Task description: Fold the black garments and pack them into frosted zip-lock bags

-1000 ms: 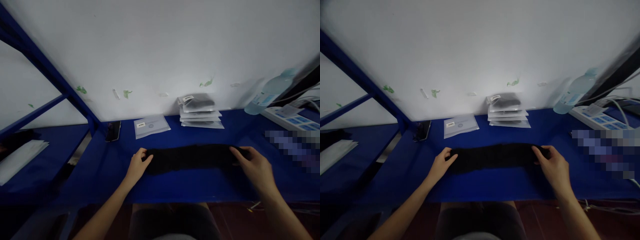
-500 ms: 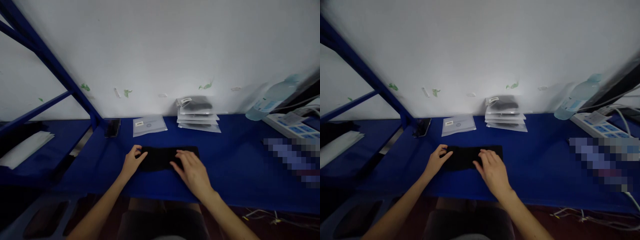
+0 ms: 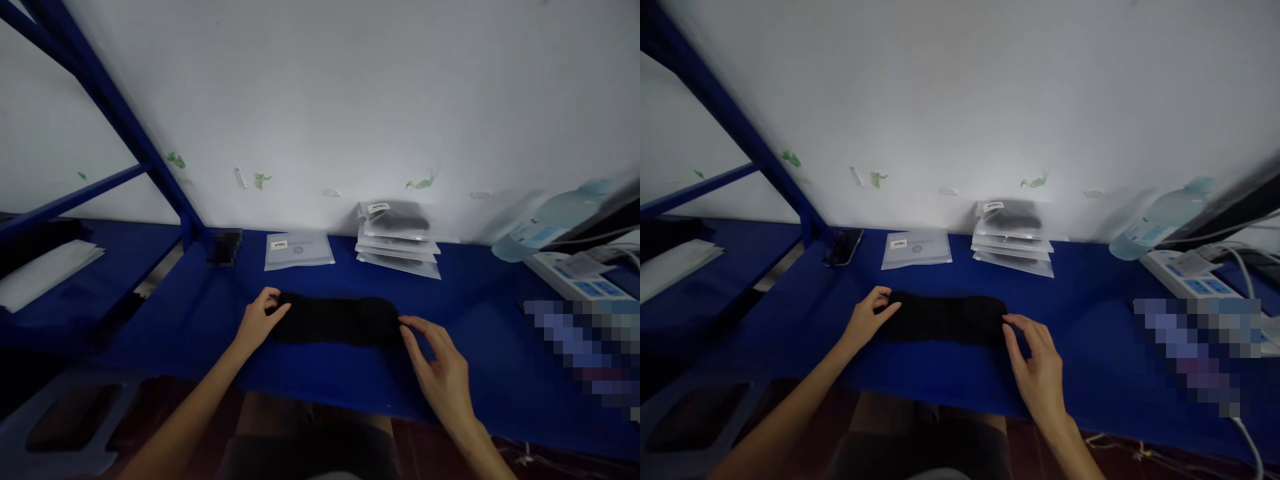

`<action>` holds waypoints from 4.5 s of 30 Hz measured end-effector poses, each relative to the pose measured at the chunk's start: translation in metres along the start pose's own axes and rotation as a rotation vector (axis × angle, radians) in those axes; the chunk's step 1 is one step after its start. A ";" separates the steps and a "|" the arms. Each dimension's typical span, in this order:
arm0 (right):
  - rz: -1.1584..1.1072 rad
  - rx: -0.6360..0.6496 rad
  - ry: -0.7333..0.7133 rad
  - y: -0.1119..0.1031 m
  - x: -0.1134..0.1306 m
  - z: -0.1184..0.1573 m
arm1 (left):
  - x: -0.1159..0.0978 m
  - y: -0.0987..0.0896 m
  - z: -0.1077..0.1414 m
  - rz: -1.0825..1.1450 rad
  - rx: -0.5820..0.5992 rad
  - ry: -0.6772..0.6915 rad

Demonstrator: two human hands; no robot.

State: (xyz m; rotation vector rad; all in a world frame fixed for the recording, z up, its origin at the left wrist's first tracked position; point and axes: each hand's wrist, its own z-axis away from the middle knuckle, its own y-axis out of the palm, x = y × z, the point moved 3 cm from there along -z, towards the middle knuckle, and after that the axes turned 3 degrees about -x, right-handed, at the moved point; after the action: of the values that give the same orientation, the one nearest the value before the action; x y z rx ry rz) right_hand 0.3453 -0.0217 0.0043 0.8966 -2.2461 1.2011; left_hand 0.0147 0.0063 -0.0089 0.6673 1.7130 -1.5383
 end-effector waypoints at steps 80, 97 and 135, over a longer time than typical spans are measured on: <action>0.083 0.082 0.215 0.058 0.030 0.040 | -0.014 -0.012 -0.151 -0.231 0.301 0.474; 0.337 0.078 0.063 0.082 0.048 0.026 | -0.003 0.000 -0.062 -0.227 0.226 0.489; -0.399 0.473 0.455 0.084 0.058 0.013 | -0.030 0.026 -0.007 0.128 0.243 0.407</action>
State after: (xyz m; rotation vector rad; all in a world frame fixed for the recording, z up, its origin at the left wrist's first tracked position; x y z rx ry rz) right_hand 0.2442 -0.0171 -0.0128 1.0466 -1.3729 1.5711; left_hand 0.0517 0.0195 -0.0009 1.2626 1.7391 -1.6132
